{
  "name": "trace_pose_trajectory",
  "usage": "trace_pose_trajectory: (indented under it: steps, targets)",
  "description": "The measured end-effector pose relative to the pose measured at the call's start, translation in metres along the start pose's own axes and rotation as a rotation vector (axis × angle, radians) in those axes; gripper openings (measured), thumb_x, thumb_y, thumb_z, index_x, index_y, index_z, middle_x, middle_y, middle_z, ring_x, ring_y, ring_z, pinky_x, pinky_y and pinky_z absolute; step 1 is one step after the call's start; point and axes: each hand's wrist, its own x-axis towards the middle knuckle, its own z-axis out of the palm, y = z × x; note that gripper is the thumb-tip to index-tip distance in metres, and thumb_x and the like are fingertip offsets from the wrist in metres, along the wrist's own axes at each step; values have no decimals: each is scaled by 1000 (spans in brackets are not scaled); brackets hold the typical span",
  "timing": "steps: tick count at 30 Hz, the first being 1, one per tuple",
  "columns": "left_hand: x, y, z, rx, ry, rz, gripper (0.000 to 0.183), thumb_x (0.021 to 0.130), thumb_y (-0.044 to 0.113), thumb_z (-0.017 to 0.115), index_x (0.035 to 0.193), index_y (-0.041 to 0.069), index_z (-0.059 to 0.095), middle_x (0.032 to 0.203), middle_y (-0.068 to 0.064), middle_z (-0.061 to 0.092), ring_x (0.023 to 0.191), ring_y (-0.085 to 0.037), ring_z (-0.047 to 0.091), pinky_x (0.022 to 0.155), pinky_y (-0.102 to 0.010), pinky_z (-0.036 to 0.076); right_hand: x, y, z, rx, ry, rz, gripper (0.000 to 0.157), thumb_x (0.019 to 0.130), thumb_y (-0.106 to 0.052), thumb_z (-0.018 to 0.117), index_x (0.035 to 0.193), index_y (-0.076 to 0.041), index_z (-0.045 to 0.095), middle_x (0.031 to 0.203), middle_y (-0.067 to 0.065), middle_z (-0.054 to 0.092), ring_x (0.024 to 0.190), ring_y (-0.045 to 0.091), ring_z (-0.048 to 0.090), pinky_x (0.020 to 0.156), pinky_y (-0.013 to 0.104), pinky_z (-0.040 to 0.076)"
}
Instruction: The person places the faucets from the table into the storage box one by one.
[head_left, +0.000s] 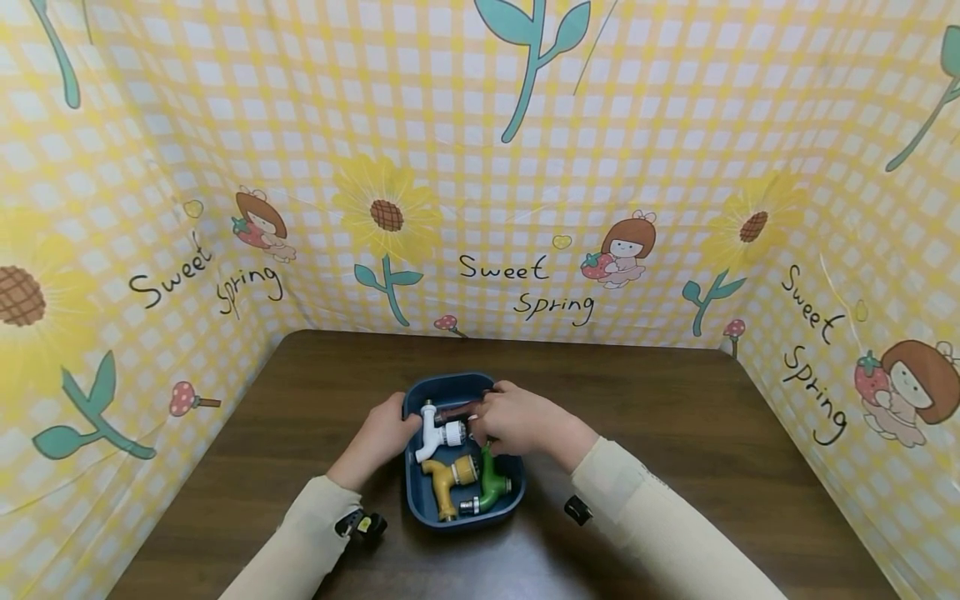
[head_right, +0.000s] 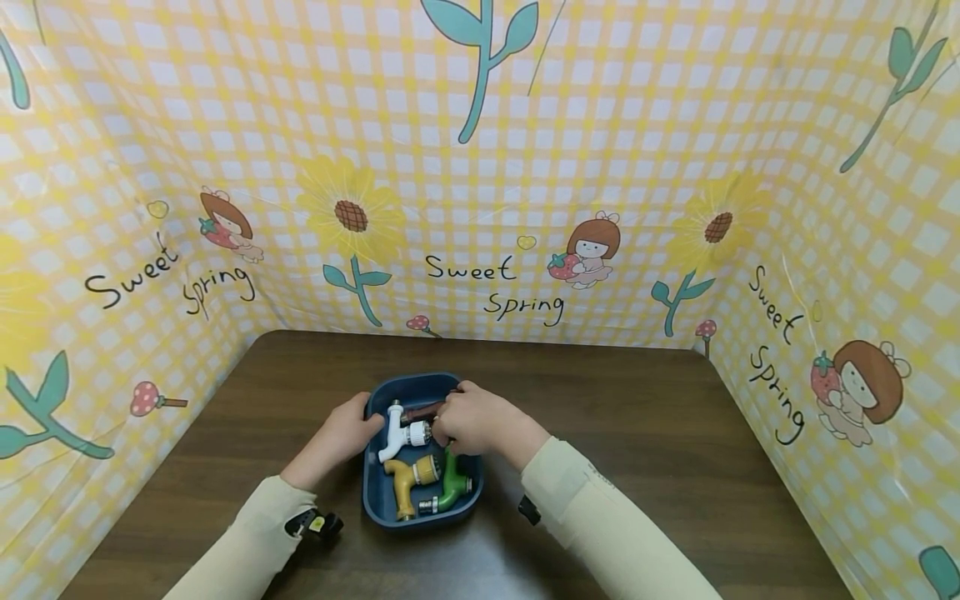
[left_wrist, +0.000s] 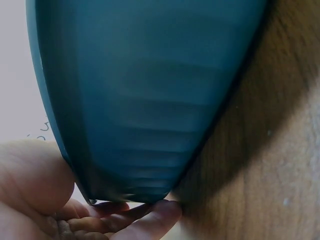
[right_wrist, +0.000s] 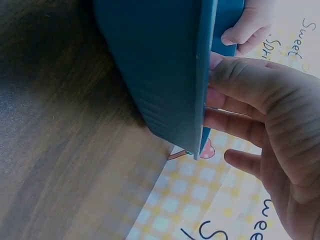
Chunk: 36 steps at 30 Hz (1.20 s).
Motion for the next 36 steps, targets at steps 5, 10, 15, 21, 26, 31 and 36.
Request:
trace_pose_trajectory:
  steps: [5, 10, 15, 21, 26, 31, 36]
  targets:
    - [-1, 1, 0, 1, -2, 0, 47, 100, 18, 55, 139, -8, 50, 131, -25, 62, 113, -33, 63, 96, -52, 53, -3, 1, 3, -14, 49, 3, 13, 90, -34, 79, 103, -30, 77, 106, -15, 71, 107, 12, 61, 104, 50, 43]
    - [-1, 3, 0, 4, -9, -2, 47, 101, 18, 54, 140, -8, 49, 133, -26, 61, 115, -34, 63, 97, -53, 52, -5, 2, 7, -22, 96, 11, 15, 90, -36, 79, 102, -30, 76, 103, -15, 71, 105, 13, 60, 104, 50, 42]
    - [0, 3, 1, 6, -11, -13, 48, 101, 18, 54, 141, -7, 49, 134, -26, 61, 117, -34, 62, 98, -53, 52, -10, 1, 7, -22, 136, 28, 21, 90, -36, 78, 109, -29, 75, 103, -15, 72, 104, 13, 61, 107, 53, 41]
    - [0, 4, 0, 6, -8, -15, 46, 101, 18, 54, 139, -7, 50, 132, -25, 62, 114, -33, 63, 97, -53, 53, -17, -1, 9, 20, 187, 83, 26, 91, -36, 77, 115, -29, 76, 104, -14, 72, 102, 15, 62, 110, 55, 40]
    - [0, 4, 0, 4, -11, -16, 46, 101, 18, 53, 139, -7, 50, 132, -25, 62, 114, -32, 62, 98, -54, 52, -21, -3, 12, 15, 233, 119, 24, 92, -38, 76, 114, -29, 77, 105, -12, 73, 105, 16, 63, 110, 54, 41]
    - [-1, 4, 1, -6, -10, -29, 46, 102, 19, 53, 140, -7, 49, 134, -26, 60, 116, -33, 62, 100, -55, 51, -24, -3, 15, 29, 263, 164, 23, 91, -41, 76, 111, -29, 79, 104, -10, 74, 103, 17, 63, 110, 53, 41]
    - [-1, 4, 0, -8, -13, -29, 48, 102, 19, 54, 141, -7, 48, 136, -26, 60, 118, -35, 61, 102, -56, 50, -29, -3, 17, 42, 301, 211, 19, 92, -43, 75, 104, -30, 79, 101, -11, 74, 101, 16, 62, 111, 52, 40]
